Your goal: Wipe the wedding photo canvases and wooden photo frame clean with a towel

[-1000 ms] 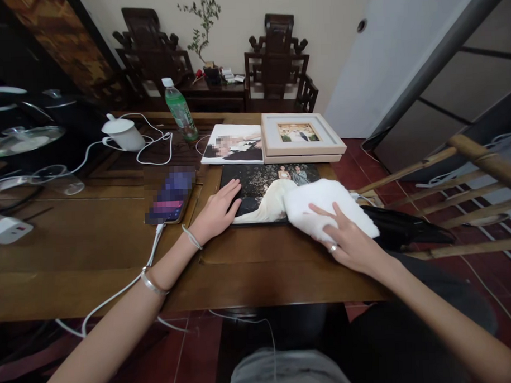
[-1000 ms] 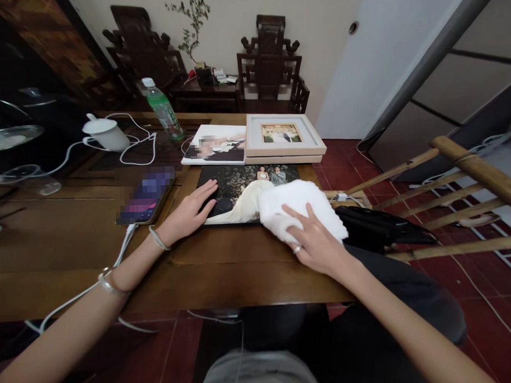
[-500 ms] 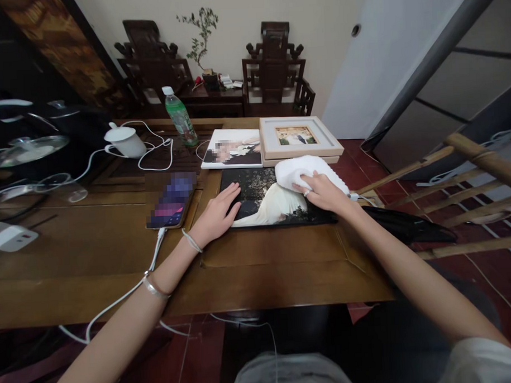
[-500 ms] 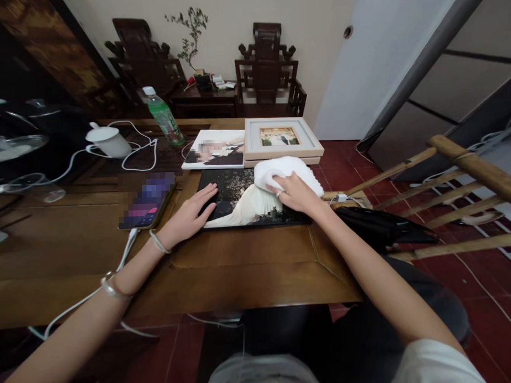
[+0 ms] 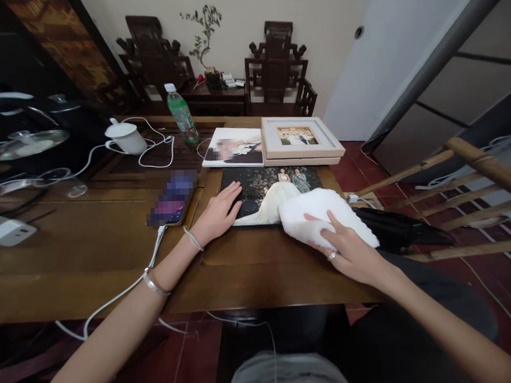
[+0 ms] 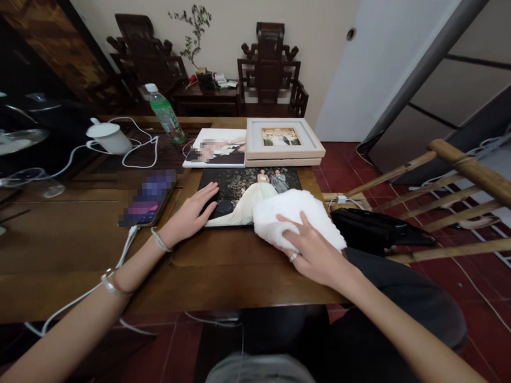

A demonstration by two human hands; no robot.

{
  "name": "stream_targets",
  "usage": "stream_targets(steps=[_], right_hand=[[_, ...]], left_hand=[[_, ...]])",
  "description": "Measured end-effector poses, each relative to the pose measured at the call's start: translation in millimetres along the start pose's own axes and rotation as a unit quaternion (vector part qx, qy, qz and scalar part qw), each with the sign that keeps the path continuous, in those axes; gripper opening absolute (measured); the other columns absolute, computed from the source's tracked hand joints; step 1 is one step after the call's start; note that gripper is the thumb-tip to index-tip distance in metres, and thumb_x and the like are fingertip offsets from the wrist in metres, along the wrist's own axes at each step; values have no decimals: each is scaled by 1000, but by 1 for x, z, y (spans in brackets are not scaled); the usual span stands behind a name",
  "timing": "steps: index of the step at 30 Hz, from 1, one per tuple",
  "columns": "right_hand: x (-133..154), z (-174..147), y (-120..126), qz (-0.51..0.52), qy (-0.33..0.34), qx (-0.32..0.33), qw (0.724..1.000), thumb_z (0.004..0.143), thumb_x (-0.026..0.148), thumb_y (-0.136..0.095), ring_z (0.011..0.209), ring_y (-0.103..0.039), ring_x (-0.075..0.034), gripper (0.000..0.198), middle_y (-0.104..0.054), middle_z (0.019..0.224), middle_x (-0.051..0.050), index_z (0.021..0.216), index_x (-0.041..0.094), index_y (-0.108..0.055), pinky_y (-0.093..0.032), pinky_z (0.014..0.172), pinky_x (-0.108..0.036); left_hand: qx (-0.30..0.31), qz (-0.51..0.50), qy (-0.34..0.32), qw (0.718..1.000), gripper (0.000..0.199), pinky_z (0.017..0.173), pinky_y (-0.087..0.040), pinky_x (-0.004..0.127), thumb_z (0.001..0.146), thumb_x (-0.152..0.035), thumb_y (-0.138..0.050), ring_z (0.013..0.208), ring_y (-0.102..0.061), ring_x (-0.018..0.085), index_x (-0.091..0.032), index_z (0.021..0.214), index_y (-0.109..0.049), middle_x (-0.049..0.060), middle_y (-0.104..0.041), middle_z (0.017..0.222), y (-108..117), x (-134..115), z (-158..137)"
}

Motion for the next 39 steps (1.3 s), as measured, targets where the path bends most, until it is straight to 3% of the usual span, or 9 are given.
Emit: stream_targets(steps=[3, 8, 15, 19, 25, 29, 33, 35, 39], right_hand=[[-2, 2, 4, 7, -3, 4, 1000, 92, 26, -41, 116, -57, -35, 21, -64, 126, -10, 89, 26, -62, -45, 90, -50], [-31, 56, 5, -12, -23, -11, 1000, 94, 30, -38, 87, -63, -33, 25, -69, 82, -10, 85, 25, -61, -44, 81, -44], [-64, 120, 5, 11, -18, -81, 996, 94, 29, -35, 85, -61, -28, 27, -69, 86, -9, 83, 21, -58, -39, 89, -41], [-46, 104, -4, -19, -17, -69, 997, 92, 23, -37, 89, -62, -30, 23, -70, 94, -11, 90, 20, -60, -36, 95, -48], [12, 32, -7, -13, 26, 19, 999, 83, 12, -42, 129, -46, -33, 25, -66, 116, -10, 91, 23, -62, -40, 98, -51], [23, 16, 1, -7, 34, 45, 998, 87, 15, -42, 118, -56, -32, 22, -65, 117, -11, 90, 24, -62, -43, 95, -48], [10, 50, 2, -4, 20, 29, 999, 94, 25, -38, 86, -63, -27, 23, -68, 92, -8, 91, 22, -61, -42, 92, -49], [3, 78, 0, 0, 18, 7, 1000, 95, 25, -38, 81, -62, -27, 24, -67, 83, -7, 90, 21, -61, -40, 91, -48], [-4, 135, -7, 14, 16, -33, 999, 94, 23, -36, 87, -62, -29, 26, -69, 96, -11, 94, 17, -61, -40, 89, -46]], left_hand=[[-1, 0, 0, 1000, 49, 114, -31, 49, 98, -36, -34, 143, -32, 24, -13, 140, -44, 16, -40, 150, 0, 0, 0], [-1, -2, -1, 1000, 50, 114, -30, 48, 98, -36, -34, 142, -32, 25, -11, 139, -45, 16, -40, 150, 1, 0, 0], [4, -6, -1, 1000, 49, 114, -31, 50, 98, -36, -34, 143, -31, 25, -14, 141, -44, 15, -39, 152, 1, 2, -1], [2, -8, 3, 1000, 49, 114, -31, 49, 97, -36, -34, 143, -31, 24, -15, 141, -44, 14, -39, 152, 0, 2, -1], [3, -4, 1, 1000, 49, 113, -31, 49, 97, -36, -33, 143, -31, 24, -12, 139, -44, 16, -39, 151, -1, 2, 0], [1, -5, 2, 1000, 49, 113, -31, 49, 97, -36, -33, 143, -31, 24, -13, 139, -44, 15, -40, 151, -1, 2, 0], [2, -4, 2, 1000, 49, 113, -31, 49, 97, -36, -33, 143, -31, 24, -11, 139, -44, 16, -39, 151, -1, 2, 0], [6, -3, 8, 1000, 50, 113, -31, 50, 97, -36, -33, 143, -30, 24, -12, 140, -44, 15, -38, 152, -2, 3, 0], [11, -7, 8, 1000, 50, 114, -30, 49, 97, -35, -34, 143, -30, 25, -11, 140, -43, 16, -38, 152, -1, 3, 0]])
Point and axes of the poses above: each hand's wrist, its own z-axis towards the middle knuckle, its own y-axis out of the back of the hand, x = y × z, the point moved 5 cm from there along z, towards the middle knuckle
